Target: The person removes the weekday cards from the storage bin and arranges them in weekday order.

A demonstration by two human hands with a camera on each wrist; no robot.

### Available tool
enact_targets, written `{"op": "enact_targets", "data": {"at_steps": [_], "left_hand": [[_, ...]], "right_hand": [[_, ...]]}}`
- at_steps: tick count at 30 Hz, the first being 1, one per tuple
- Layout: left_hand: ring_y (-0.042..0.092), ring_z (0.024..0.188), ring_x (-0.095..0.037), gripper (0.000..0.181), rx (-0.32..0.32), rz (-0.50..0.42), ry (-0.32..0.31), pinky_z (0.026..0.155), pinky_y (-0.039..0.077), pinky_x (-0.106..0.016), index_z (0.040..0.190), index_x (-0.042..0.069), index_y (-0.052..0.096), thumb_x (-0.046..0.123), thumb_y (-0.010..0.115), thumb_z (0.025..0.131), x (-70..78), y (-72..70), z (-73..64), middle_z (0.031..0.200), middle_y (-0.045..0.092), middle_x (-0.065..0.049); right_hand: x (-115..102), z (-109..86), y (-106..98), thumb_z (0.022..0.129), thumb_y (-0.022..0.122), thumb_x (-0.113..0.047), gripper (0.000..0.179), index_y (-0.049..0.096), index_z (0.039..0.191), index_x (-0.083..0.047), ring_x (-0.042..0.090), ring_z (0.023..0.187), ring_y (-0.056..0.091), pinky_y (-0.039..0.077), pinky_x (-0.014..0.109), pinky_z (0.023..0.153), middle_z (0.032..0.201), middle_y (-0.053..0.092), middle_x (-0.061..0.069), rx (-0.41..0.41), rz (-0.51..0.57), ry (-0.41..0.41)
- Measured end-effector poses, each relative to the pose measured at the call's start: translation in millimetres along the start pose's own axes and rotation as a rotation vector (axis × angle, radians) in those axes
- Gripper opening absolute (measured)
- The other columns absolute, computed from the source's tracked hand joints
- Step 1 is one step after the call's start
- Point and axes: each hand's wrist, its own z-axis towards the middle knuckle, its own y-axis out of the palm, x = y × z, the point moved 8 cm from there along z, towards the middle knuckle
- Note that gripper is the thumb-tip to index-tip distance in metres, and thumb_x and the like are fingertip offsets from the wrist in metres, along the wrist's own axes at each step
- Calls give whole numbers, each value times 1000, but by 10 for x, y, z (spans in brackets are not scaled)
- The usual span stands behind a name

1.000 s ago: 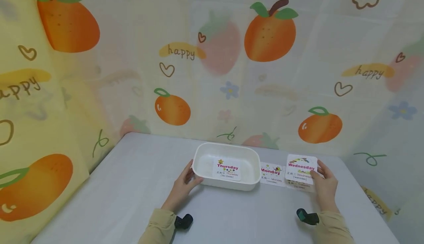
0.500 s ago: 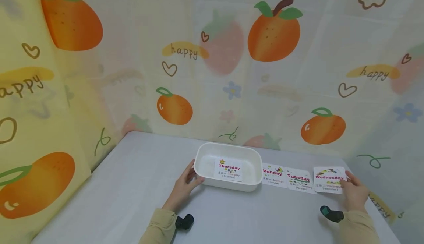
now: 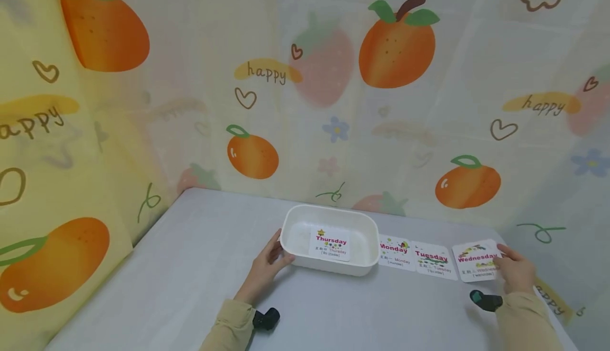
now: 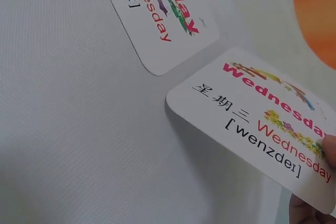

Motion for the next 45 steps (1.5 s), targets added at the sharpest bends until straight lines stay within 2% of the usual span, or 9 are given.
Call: {"op": "enact_targets", "data": {"at_steps": [4,7,8,9,16,22,32,38,45], "left_hand": [[42,124,-25,84,-2,5,6,104,34,-38,146,26,29,42,73,77,-2,7,5,134,47,-10],[43,124,-26,83,0,15,6,104,35,-39,146,26,29,43,72,78,-29,-6,10,134,47,-9],[43,124,-26,82,1,20,5,104,35,-39,146,27,29,43,72,78,-40,-12,10,134,48,-9],[43,123,-26,82,3,24,3,103,36,-39,146,27,29,43,72,78,-52,-19,12,134,48,-9],[44,123,-27,81,-10,22,22,102,37,-40,146,27,30,42,72,79,-36,-19,22,134,48,-9],[44,123,-28,81,-5,29,21,101,38,-40,146,29,29,42,72,78,-22,-12,19,133,48,-10],[44,123,-27,82,-2,9,15,103,37,-40,146,27,30,40,73,78,-4,-12,21,133,48,-10],[44,123,-28,82,-2,4,11,102,37,-39,146,26,30,40,73,78,-4,-5,11,133,48,-11],[43,123,-28,81,2,2,4,102,37,-40,146,28,30,41,73,78,-28,1,0,134,47,-10]], "right_hand": [[41,82,5,91,51,-6,50,43,139,-17,24,107,42,46,23,66,141,35,15,-3,8,-15],[57,100,25,92,51,-7,49,41,140,-12,29,114,39,44,32,86,143,33,17,-6,-9,-41],[63,89,36,92,50,-7,49,40,140,-11,29,114,39,44,32,86,143,34,17,-9,-23,-40],[56,59,44,93,49,-8,49,40,141,-10,30,115,38,45,33,84,143,33,17,-14,-29,-39],[-53,-230,72,97,45,-13,46,35,141,-2,37,123,32,31,48,105,143,31,25,-40,-40,-34],[-9,-250,78,98,42,-13,46,34,142,-2,36,124,33,32,46,105,143,31,24,-35,-31,-23],[238,74,106,96,44,-14,52,27,144,-3,40,130,27,25,52,107,145,26,24,-44,-85,-27],[258,63,105,95,43,-11,52,26,143,0,43,129,26,21,55,107,143,28,27,-60,-134,-46],[257,42,97,92,41,-5,51,28,141,4,44,126,28,29,54,103,140,29,30,-45,-229,-78]]}}
